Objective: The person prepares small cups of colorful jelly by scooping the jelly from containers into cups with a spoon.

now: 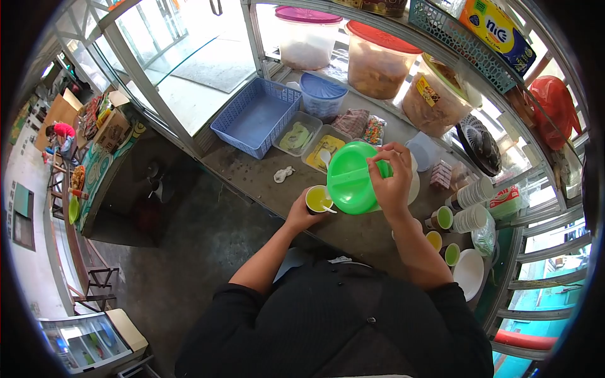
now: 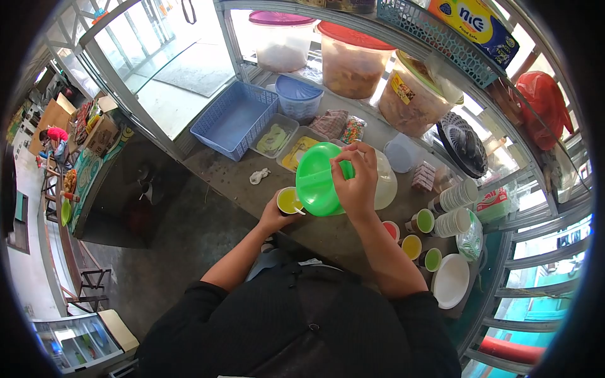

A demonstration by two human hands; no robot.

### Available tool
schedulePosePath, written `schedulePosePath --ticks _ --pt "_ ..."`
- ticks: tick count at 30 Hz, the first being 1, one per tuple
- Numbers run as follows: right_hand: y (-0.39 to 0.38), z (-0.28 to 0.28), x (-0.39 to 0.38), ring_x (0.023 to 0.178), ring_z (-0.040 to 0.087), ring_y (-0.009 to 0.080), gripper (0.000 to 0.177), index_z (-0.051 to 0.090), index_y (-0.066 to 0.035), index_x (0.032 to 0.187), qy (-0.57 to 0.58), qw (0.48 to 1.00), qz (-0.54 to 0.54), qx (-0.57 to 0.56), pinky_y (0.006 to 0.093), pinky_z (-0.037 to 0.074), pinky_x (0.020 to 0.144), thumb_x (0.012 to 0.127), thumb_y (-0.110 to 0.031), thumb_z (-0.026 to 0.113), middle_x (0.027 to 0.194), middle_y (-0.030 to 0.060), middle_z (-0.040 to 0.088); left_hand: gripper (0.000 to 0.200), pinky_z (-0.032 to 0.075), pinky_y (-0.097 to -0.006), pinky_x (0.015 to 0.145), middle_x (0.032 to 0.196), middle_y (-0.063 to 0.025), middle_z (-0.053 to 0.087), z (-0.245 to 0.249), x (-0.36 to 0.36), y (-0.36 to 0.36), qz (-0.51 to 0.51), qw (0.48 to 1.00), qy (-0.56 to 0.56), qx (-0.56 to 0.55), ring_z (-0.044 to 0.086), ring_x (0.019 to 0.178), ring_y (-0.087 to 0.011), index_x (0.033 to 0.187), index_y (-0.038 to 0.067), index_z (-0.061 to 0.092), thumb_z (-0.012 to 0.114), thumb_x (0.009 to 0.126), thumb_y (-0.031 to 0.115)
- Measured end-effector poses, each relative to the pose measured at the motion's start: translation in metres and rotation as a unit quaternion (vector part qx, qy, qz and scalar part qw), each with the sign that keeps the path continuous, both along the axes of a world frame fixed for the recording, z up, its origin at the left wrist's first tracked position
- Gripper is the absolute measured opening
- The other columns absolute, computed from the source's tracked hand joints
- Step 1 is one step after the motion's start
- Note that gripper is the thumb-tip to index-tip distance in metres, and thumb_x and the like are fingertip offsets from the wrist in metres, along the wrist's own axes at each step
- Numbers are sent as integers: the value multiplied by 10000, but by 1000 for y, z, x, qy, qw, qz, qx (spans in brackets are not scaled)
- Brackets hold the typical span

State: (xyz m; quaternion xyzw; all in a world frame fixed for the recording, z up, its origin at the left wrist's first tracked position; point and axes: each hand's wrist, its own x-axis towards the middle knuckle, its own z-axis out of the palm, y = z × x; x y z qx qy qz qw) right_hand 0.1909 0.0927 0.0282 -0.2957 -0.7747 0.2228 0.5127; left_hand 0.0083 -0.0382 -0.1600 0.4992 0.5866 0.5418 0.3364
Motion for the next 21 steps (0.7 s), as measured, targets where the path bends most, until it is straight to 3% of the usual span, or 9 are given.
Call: schedulePosePath --ticks 21 --pt "2 0 6 1009 664 250 174 648 -28 901 13 1000 3 21 371 514 894 795 8 782 1087 106 586 711 465 -360 1039 1290 -96 636 1 2 -1 1 1000 3 9 614 1210 -245 1352 62 539 824 701 101"
